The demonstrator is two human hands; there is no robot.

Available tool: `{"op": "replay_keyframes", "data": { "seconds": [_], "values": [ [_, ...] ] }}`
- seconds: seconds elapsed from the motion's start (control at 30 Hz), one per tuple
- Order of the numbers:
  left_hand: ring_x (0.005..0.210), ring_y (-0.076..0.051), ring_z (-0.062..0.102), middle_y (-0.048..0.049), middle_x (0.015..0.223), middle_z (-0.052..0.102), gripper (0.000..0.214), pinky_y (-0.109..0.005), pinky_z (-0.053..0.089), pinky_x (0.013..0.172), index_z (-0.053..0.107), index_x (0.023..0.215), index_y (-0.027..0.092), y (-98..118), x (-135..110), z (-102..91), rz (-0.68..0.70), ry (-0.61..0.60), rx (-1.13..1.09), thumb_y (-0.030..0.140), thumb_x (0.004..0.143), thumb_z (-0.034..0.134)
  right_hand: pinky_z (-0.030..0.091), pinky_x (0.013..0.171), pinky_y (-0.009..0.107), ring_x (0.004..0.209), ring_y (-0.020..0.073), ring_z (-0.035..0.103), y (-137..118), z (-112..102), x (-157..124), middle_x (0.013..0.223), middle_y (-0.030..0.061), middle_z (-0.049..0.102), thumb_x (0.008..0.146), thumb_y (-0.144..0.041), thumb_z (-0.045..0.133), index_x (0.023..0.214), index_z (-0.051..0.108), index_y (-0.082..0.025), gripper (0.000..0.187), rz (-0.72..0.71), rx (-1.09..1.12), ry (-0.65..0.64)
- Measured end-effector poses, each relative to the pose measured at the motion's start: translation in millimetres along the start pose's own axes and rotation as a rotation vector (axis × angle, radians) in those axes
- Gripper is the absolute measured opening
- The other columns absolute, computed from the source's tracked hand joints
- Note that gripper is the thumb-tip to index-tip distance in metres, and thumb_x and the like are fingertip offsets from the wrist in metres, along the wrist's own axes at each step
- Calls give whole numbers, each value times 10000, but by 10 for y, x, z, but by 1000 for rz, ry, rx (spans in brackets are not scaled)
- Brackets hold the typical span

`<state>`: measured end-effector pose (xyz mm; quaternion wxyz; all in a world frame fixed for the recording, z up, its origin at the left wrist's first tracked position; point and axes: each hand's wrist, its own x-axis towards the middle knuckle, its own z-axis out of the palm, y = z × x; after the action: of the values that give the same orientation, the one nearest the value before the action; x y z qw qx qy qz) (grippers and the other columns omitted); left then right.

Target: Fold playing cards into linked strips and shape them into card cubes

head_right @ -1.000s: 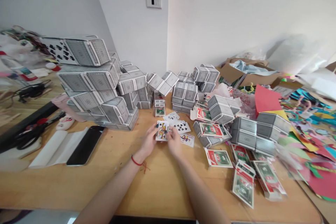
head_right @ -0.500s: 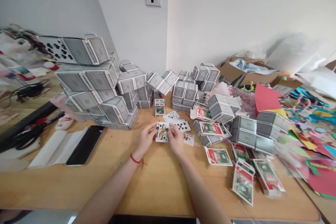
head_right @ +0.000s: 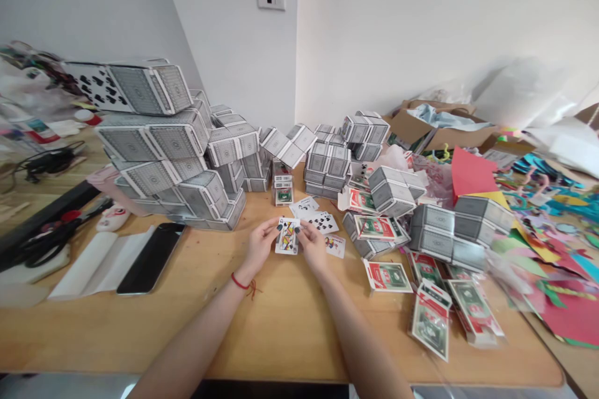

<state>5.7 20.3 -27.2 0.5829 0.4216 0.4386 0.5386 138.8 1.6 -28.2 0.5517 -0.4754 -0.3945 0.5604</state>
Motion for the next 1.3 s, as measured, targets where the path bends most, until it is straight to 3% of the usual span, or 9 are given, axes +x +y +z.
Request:
{"op": "replay_keyframes", "data": {
  "seconds": [0.1, 0.27, 0.43, 0.6, 1.0, 1.3],
  "values": [
    [776, -173, 636, -90, 938, 677, 362, -274, 508, 662, 582, 1039, 131, -6, 2, 11, -6, -23, -8, 220, 688, 589, 359, 446, 226, 460, 106, 464, -20, -2, 4, 623, -19, 584, 622, -401, 643, 1010, 559, -196, 447, 23, 52, 13],
    [729, -146, 610, -58, 825, 656, 211, -245, 483, 644, 569, 900, 139, -44, 7, 27, 74, -13, 111, 260, 727, 553, 368, 460, 227, 474, 108, 475, -35, 15, -6, 647, -13, 597, 623, -378, 648, 979, 557, -204, 406, -13, 72, 32],
    [737, -133, 586, -38, 834, 615, 218, -237, 470, 657, 509, 970, 160, -91, -25, 43, 145, -22, 149, 249, 772, 483, 387, 487, 229, 510, 121, 496, -52, 57, -42, 636, -18, 582, 655, -365, 607, 895, 539, -213, 292, -36, 31, 8],
    [679, -122, 571, -14, 787, 590, 178, -224, 458, 605, 473, 929, 174, -105, -43, 58, 97, -41, 101, 235, 762, 461, 379, 482, 222, 502, 118, 477, -58, 75, -56, 619, -36, 550, 688, -341, 557, 858, 508, -222, 213, -54, -2, 3],
    [481, -72, 460, 70, 557, 460, 115, -176, 385, 473, 482, 779, 180, -46, -41, 94, -8, 50, -5, 229, 676, 494, 365, 472, 212, 500, 108, 440, -6, 68, -42, 645, -48, 521, 712, -313, 514, 850, 493, -233, 161, -59, 11, -8],
    [509, -78, 497, 56, 579, 492, 161, -180, 412, 500, 490, 812, 168, -72, -48, 90, 36, 33, 4, 235, 669, 520, 372, 487, 209, 531, 112, 463, 24, 50, -7, 643, -46, 525, 681, -277, 534, 830, 530, -223, 158, -17, 67, 16]
  ]
}}
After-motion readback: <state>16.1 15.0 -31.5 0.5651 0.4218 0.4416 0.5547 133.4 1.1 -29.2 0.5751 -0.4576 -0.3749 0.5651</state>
